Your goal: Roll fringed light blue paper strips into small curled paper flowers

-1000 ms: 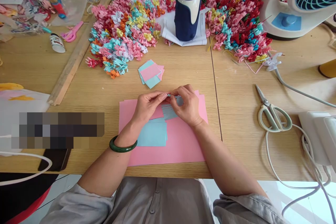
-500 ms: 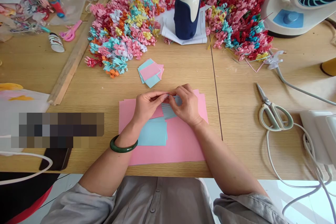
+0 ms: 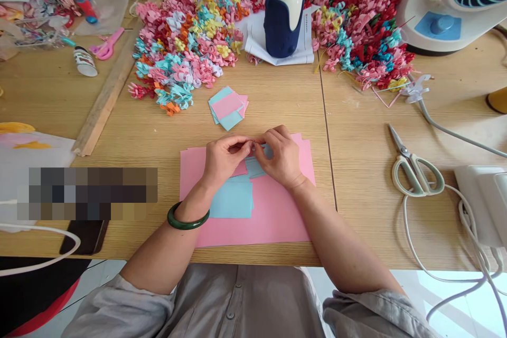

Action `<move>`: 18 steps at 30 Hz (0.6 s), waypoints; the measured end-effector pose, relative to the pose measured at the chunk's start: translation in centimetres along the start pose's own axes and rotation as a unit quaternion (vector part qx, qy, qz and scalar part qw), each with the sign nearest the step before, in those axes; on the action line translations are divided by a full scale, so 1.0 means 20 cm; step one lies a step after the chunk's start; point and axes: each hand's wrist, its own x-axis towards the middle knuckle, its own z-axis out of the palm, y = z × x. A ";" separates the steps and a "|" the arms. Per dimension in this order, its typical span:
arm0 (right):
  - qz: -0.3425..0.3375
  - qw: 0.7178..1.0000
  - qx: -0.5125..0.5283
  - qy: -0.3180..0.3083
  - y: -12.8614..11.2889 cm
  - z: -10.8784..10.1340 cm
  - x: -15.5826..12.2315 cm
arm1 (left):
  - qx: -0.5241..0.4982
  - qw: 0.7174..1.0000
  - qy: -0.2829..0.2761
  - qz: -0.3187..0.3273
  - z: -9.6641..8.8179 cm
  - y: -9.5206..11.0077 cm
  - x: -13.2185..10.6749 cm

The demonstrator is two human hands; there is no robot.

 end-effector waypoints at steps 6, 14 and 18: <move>-0.023 1.000 -0.009 0.006 0.01 0.01 0.00 | 0.097 0.990 0.034 0.094 0.00 0.00 0.00; 0.012 0.999 -0.025 0.025 0.01 0.01 0.00 | -0.054 0.998 -0.021 -0.021 -0.02 0.00 0.01; 0.022 0.999 -0.020 0.017 0.01 0.00 0.00 | -0.057 0.997 -0.031 -0.036 -0.03 -0.01 0.01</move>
